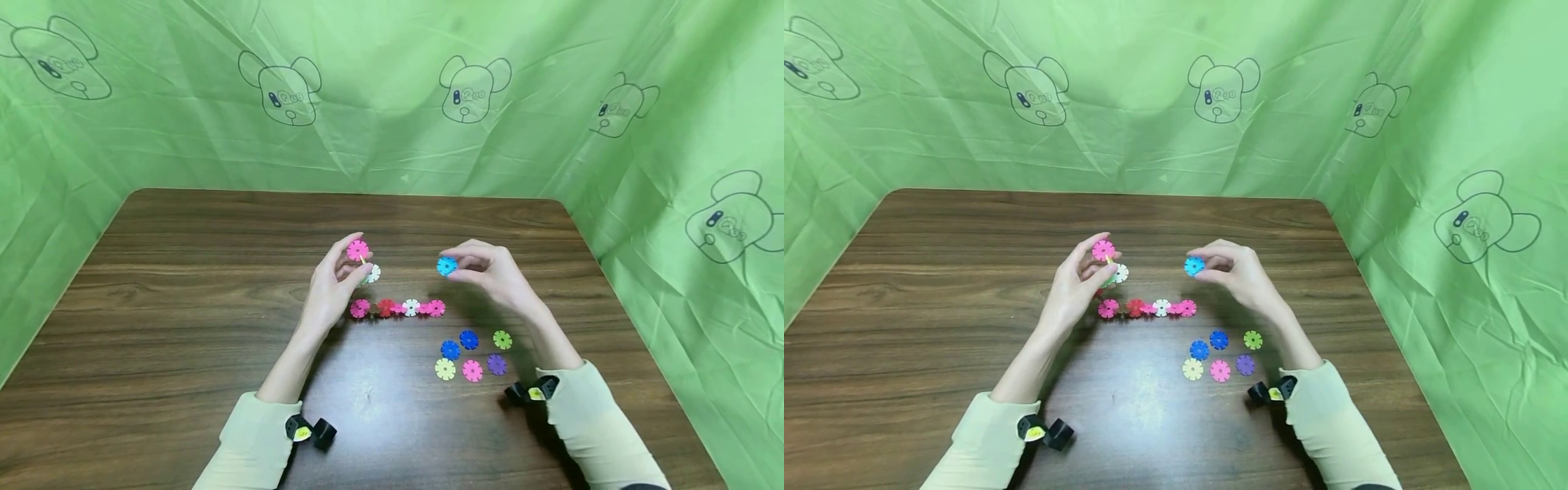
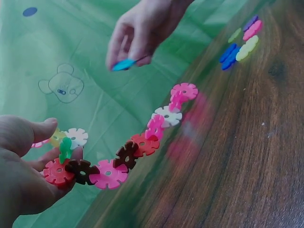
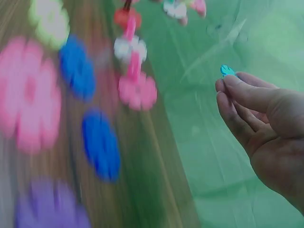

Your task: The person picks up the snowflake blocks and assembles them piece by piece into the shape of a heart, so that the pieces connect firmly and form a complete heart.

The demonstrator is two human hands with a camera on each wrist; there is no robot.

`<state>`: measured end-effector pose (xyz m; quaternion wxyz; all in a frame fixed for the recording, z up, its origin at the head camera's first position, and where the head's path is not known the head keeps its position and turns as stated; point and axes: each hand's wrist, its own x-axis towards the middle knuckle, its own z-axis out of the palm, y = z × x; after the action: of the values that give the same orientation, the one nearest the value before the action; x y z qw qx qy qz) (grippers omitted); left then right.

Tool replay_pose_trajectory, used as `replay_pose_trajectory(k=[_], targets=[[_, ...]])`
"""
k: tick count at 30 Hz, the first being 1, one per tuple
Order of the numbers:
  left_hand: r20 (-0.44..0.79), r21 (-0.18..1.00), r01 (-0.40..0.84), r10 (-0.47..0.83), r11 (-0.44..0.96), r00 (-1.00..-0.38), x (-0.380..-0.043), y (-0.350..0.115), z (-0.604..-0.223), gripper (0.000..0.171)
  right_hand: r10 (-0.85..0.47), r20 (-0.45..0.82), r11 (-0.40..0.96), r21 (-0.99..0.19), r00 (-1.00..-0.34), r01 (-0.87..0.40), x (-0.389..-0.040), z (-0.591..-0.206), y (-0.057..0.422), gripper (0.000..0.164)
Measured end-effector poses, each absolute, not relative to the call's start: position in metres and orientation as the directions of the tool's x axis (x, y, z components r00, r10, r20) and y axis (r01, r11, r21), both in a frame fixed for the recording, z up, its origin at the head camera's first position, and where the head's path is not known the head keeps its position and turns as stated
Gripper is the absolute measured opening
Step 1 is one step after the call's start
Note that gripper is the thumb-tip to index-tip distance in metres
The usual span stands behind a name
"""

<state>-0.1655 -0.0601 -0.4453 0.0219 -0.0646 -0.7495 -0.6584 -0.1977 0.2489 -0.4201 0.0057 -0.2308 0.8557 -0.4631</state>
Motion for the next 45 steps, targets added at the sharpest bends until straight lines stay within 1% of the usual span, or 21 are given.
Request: replay_pose_trajectory(k=[7,13,27,34,41,45], targets=[[0.130,0.978,0.142,0.085,0.154,-0.988,-0.165,-0.060,-0.445,0.057,-0.390,0.278,0.329,-0.848,-0.878,-0.415,-0.199,-0.414,0.209,0.036],[0.153,0.975,0.167,0.099,0.149,-0.983,-0.164,-0.057,-0.446,0.056,-0.393,0.304,0.267,-0.866,-0.868,-0.424,-0.197,-0.411,0.185,0.035],[0.190,0.970,0.207,0.132,0.129,-0.973,-0.163,-0.055,-0.443,0.048,-0.313,0.305,0.312,-0.861,-0.900,-0.400,-0.198,-0.415,0.153,0.030],[0.207,0.967,0.224,0.139,0.124,-0.968,-0.163,-0.054,-0.442,0.049,-0.259,0.316,0.295,-0.874,-0.913,-0.386,-0.197,-0.417,0.145,0.028],[0.209,0.963,0.231,0.155,0.140,-0.965,-0.164,-0.054,-0.443,0.049,-0.253,0.321,0.293,-0.874,-0.913,-0.388,-0.197,-0.417,0.143,0.027],[0.221,0.953,0.247,0.155,0.177,-0.963,-0.165,-0.056,-0.444,0.042,-0.260,0.309,0.267,-0.887,-0.915,-0.376,-0.197,-0.416,0.142,0.027]])
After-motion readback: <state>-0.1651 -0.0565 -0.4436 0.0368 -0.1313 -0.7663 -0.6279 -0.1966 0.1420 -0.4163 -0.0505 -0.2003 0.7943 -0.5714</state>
